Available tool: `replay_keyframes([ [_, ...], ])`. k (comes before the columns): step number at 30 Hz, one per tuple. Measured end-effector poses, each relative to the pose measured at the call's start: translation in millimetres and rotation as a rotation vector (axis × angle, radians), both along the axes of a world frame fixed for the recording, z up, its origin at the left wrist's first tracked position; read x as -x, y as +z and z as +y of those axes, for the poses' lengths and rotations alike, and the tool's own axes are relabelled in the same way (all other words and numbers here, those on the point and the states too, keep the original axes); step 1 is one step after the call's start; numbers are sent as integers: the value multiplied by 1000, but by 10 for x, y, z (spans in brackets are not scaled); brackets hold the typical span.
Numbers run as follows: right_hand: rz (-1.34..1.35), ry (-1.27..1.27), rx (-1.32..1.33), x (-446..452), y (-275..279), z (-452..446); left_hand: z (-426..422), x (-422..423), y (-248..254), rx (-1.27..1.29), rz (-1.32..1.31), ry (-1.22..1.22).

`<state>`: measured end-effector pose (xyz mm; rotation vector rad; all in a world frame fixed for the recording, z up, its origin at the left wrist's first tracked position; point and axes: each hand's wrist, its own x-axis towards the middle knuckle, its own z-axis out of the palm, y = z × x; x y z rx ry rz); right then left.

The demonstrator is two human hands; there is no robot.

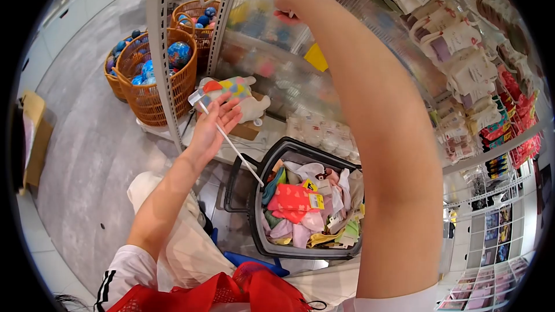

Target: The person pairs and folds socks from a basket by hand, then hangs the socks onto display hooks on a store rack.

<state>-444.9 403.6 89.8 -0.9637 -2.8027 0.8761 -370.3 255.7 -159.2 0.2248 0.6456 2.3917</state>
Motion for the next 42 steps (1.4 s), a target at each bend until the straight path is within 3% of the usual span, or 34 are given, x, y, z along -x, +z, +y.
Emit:
replay_keyframes([
  [7,-140,128,69,516,264,661,-59,14,3,-31,12,-10],
  [12,-433,325,-415,434,500,542,-44,25,-4,-30,-10,-19],
  [17,-761,529,-942,663,384,291,-31,17,-29,-18,1,-23],
  [21,-892,528,-1032,824,221,250,-9,-10,-29,7,-14,-25],
  [26,-739,583,-1094,605,311,44,27,-74,17,13,-5,-38],
  [32,-427,553,-984,456,121,2,125,-113,0,17,-36,-63],
  [37,-116,499,-715,284,-190,-77,139,-174,-18,42,-48,-79],
  [40,57,395,-367,255,-280,-173,119,-182,-20,27,-39,-93],
  [42,171,257,45,167,-310,-244,88,-201,26,16,-42,-98],
])
